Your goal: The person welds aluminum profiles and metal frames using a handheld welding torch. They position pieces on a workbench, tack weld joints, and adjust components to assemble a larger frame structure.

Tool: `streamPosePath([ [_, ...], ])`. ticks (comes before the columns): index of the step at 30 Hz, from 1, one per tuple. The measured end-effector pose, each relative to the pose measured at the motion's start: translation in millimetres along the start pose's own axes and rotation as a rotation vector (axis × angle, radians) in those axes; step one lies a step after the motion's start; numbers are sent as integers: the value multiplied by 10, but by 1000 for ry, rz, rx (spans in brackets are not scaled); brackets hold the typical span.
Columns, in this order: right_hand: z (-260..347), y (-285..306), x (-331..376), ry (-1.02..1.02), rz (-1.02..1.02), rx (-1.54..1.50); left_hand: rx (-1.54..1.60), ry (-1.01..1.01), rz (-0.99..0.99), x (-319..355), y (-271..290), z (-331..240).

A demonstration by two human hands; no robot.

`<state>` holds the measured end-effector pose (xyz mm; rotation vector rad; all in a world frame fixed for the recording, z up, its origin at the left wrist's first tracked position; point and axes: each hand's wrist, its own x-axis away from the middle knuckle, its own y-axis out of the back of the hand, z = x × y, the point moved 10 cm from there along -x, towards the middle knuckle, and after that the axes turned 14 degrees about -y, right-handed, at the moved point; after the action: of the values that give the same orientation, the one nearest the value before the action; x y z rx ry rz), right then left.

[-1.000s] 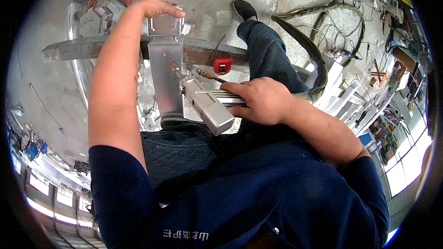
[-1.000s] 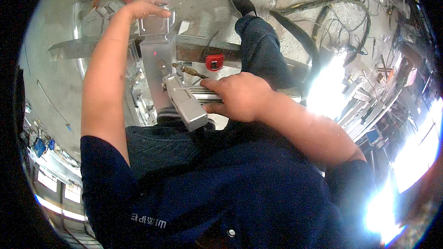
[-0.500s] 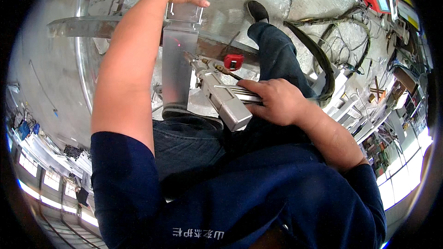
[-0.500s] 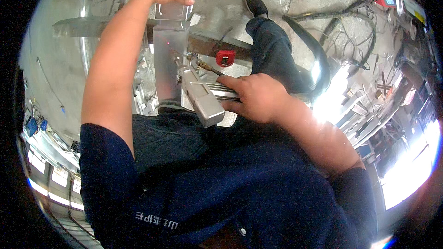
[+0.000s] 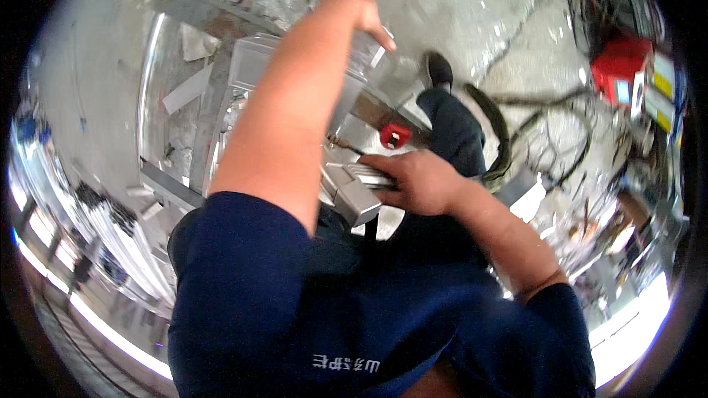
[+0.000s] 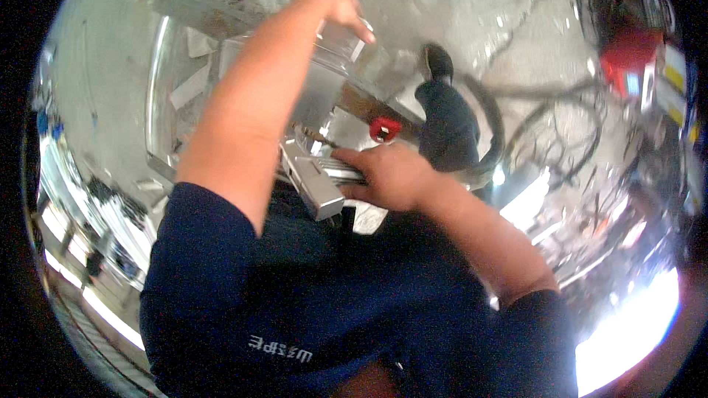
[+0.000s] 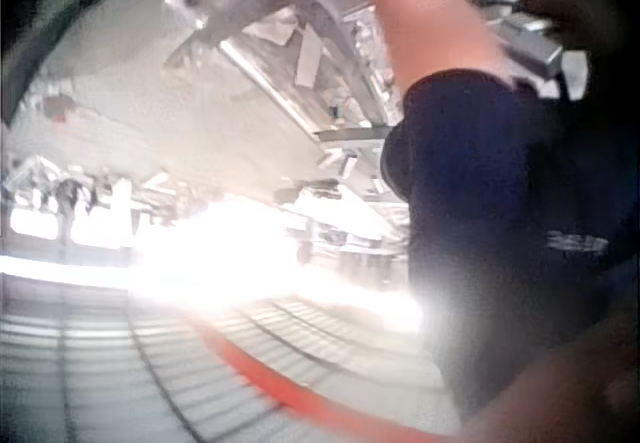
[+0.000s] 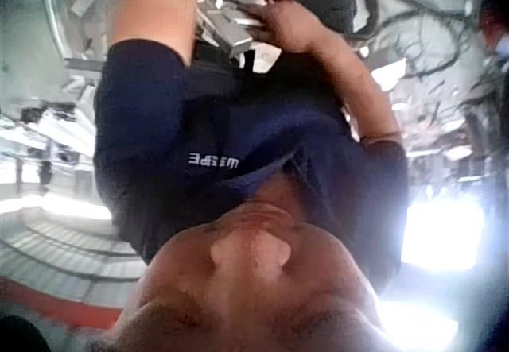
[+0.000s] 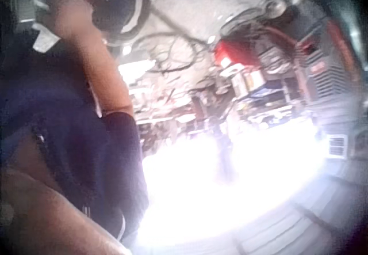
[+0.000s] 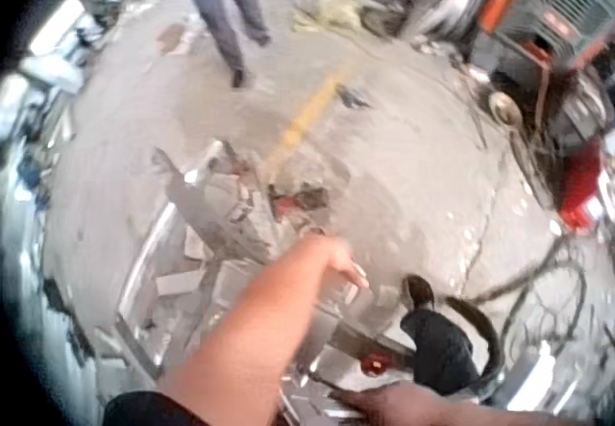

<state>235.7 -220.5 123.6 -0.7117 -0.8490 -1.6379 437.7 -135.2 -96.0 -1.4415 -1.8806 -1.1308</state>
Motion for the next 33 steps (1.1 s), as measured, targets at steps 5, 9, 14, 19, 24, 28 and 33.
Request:
streamPosePath([
  [5, 460, -276, -837, 355, 33, -36, 56, 8, 11, 177, 57, -230],
  [9, 550, -694, -1475, 388, 174, -379, -81, 20, -153, 276, 80, -393],
  [14, 1021, -788, -1758, 67, 264, 35, -386, 15, -316, 276, -27, -583],
  [19, 1132, -844, -2025, 170, 130, 342, -427, -8, -406, 495, -54, -675],
  [24, 1109, -708, -2120, 262, -68, 197, -392, -45, -524, 625, -44, -784],
  [28, 1253, -556, -2076, 292, -205, 298, -382, -10, -521, 571, -52, -678],
  [33, 1104, -414, -1794, 408, -378, 433, -388, -7, -499, 661, -50, -677],
])
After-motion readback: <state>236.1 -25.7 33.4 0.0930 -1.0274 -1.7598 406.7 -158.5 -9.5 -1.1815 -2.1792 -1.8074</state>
